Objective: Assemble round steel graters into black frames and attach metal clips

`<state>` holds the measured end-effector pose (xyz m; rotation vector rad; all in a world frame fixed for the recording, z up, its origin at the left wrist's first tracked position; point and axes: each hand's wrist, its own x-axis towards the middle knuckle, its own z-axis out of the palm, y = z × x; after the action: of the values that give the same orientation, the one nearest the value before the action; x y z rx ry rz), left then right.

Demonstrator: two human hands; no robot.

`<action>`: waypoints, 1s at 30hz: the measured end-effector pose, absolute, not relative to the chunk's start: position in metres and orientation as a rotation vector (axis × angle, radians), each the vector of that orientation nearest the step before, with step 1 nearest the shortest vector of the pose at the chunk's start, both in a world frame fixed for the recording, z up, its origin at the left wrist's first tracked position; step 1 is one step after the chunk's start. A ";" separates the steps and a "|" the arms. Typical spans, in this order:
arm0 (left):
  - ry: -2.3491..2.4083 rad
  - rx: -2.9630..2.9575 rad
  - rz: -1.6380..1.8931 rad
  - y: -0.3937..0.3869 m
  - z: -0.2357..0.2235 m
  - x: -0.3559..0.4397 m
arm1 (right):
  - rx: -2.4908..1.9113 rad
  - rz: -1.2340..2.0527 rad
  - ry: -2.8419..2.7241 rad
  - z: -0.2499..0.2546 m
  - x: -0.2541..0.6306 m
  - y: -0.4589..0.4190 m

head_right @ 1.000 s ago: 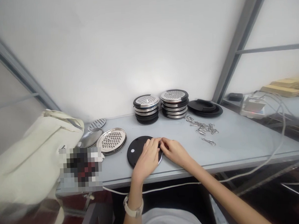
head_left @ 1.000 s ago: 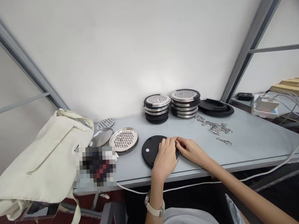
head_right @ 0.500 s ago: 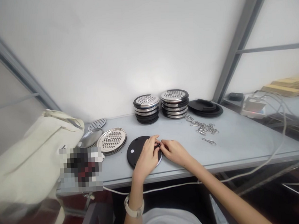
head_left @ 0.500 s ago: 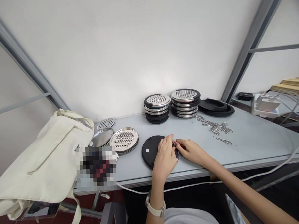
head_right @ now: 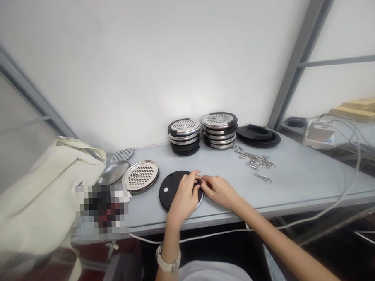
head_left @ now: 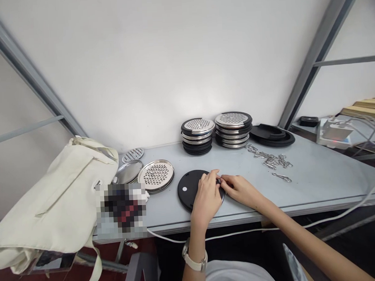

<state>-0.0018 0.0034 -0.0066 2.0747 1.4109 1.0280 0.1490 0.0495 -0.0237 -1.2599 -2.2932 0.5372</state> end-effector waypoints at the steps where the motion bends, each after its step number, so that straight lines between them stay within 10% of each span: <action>1: 1.412 2.078 1.031 0.004 -0.007 -0.002 | -1.256 0.536 -2.291 -0.024 0.149 0.049; 30: 1.378 2.019 1.065 0.004 -0.004 -0.003 | -1.225 0.576 -2.252 -0.024 0.149 0.049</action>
<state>-0.0026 0.0035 -0.0041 2.0192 1.3780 1.0653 0.1493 0.0485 -0.0243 -1.2252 -2.2519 0.5760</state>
